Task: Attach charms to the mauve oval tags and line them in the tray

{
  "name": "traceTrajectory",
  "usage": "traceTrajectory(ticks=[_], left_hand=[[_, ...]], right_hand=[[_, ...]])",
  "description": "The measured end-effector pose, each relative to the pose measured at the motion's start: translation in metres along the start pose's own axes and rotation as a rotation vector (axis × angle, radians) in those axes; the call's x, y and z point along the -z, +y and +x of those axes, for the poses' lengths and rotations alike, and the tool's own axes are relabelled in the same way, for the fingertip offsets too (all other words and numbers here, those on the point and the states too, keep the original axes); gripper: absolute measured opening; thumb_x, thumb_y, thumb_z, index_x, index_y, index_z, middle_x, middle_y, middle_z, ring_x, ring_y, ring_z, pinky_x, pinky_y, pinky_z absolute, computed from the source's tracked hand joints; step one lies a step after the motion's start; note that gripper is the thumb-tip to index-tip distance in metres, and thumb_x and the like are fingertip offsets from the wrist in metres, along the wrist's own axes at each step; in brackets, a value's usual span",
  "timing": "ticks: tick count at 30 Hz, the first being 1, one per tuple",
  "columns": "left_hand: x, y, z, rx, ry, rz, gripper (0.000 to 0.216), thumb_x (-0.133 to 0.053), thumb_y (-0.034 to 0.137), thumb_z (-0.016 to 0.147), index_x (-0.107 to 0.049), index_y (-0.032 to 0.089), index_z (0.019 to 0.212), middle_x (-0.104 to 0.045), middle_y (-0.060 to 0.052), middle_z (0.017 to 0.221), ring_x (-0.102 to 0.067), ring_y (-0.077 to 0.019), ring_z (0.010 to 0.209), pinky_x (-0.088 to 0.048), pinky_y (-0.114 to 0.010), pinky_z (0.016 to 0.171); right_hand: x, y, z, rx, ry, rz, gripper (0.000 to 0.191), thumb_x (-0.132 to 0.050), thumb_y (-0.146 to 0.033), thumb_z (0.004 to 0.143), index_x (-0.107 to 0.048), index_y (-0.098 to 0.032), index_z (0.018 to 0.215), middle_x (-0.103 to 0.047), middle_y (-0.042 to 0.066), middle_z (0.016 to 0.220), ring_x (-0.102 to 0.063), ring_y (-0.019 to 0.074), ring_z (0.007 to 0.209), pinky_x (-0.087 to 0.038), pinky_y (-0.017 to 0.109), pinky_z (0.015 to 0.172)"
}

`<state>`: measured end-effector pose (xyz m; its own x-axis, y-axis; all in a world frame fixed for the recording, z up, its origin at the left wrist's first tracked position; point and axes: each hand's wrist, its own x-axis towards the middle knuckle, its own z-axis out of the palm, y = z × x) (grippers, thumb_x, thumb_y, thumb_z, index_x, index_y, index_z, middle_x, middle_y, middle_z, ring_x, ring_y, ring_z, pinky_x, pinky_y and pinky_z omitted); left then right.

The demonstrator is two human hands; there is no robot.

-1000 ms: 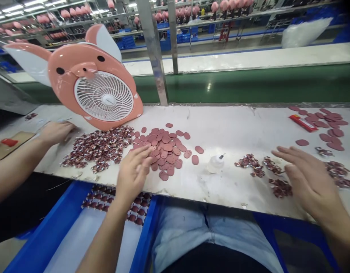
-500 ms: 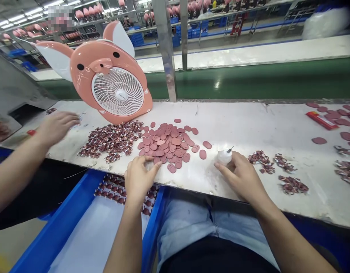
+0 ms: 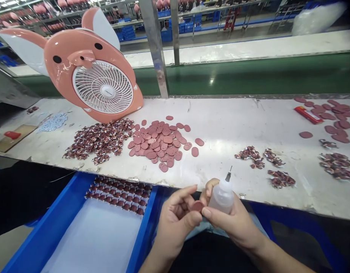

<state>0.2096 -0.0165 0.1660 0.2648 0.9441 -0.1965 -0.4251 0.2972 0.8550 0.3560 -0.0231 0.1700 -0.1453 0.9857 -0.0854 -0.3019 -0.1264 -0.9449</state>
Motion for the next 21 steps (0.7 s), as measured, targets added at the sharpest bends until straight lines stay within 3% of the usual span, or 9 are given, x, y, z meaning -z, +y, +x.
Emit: traceTrajectory(ticks=[2, 4, 7, 11, 14, 16, 19, 21], left_hand=[[0.003, -0.002, 0.003, -0.004, -0.158, -0.004, 0.030, -0.088, 0.040, 0.072, -0.082, 0.030, 0.100, -0.059, 0.001, 0.075, -0.056, -0.0082, 0.057, -0.046, -0.021, 0.055], [0.004, -0.005, 0.004, 0.011, -0.221, -0.053, 0.024, -0.086, 0.042, 0.074, -0.083, 0.031, 0.095, -0.056, 0.001, 0.076, -0.058, -0.0089, 0.057, -0.047, -0.022, 0.053], [0.003, -0.009, 0.002, 0.048, -0.097, -0.145, 0.028, -0.087, 0.044, 0.071, -0.081, 0.028, 0.093, -0.061, 0.000, 0.084, -0.060, -0.0082, 0.061, -0.050, -0.020, 0.056], [0.005, -0.007, -0.001, 0.171, 0.148, -0.262, 0.036, -0.089, 0.046, 0.068, -0.078, 0.024, 0.093, -0.073, -0.005, 0.102, -0.069, -0.0130, 0.080, -0.052, -0.017, 0.057], [0.008, -0.005, 0.001, 0.258, 0.176, -0.359, 0.036, -0.089, 0.045, 0.067, -0.077, 0.025, 0.093, -0.077, -0.003, 0.096, -0.072, -0.0121, 0.078, -0.052, -0.013, 0.055], [0.008, -0.006, 0.004, 0.283, 0.174, -0.411, 0.038, -0.091, 0.045, 0.064, -0.077, 0.026, 0.093, -0.078, -0.001, 0.093, -0.072, -0.0106, 0.076, -0.053, -0.012, 0.055], [0.005, -0.008, 0.005, 0.309, 0.152, -0.464, 0.038, -0.092, 0.045, 0.061, -0.078, 0.026, 0.091, -0.079, 0.001, 0.088, -0.073, -0.0086, 0.073, -0.053, -0.010, 0.054], [0.003, -0.009, 0.004, 0.324, 0.118, -0.479, 0.037, -0.093, 0.044, 0.061, -0.078, 0.025, 0.090, -0.079, 0.000, 0.087, -0.072, -0.0083, 0.071, -0.053, -0.009, 0.054]], right_hand=[[0.002, 0.003, -0.003, -0.048, -0.038, 0.035, 0.043, -0.074, -0.052, 0.082, -0.043, -0.025, 0.092, -0.058, -0.004, 0.068, -0.054, 0.0102, 0.050, -0.040, 0.020, 0.044], [0.007, 0.007, -0.007, -0.086, -0.046, 0.038, 0.046, -0.070, -0.060, 0.083, -0.042, -0.025, 0.097, -0.056, -0.005, 0.065, -0.053, 0.0114, 0.049, -0.040, 0.020, 0.042], [0.024, 0.008, -0.016, -0.135, -0.002, -0.002, 0.050, -0.055, -0.068, 0.091, -0.038, -0.028, 0.117, -0.058, -0.004, 0.073, -0.054, 0.0130, 0.055, -0.043, 0.022, 0.045], [0.054, -0.006, -0.035, -0.134, 0.101, -0.346, 0.047, -0.064, -0.046, 0.094, -0.038, -0.034, 0.131, -0.064, 0.001, 0.097, -0.062, 0.0158, 0.081, -0.052, 0.024, 0.064], [0.066, -0.019, -0.048, 0.018, 0.220, -0.708, 0.037, -0.069, -0.039, 0.090, -0.057, -0.034, 0.124, -0.068, 0.004, 0.113, -0.068, 0.0226, 0.100, -0.058, 0.030, 0.079], [0.069, -0.023, -0.054, 0.125, 0.312, -0.763, 0.030, -0.073, -0.040, 0.086, -0.067, -0.035, 0.115, -0.071, 0.004, 0.115, -0.071, 0.0258, 0.098, -0.061, 0.032, 0.079], [0.072, -0.021, -0.064, 0.188, 0.454, -0.705, 0.029, -0.072, -0.045, 0.084, -0.069, -0.038, 0.112, -0.074, 0.005, 0.110, -0.073, 0.0312, 0.091, -0.063, 0.040, 0.072], [0.073, -0.015, -0.070, 0.172, 0.478, -0.731, 0.041, -0.062, -0.052, 0.087, -0.061, -0.040, 0.126, -0.072, 0.010, 0.114, -0.072, 0.0361, 0.092, -0.062, 0.049, 0.072]])
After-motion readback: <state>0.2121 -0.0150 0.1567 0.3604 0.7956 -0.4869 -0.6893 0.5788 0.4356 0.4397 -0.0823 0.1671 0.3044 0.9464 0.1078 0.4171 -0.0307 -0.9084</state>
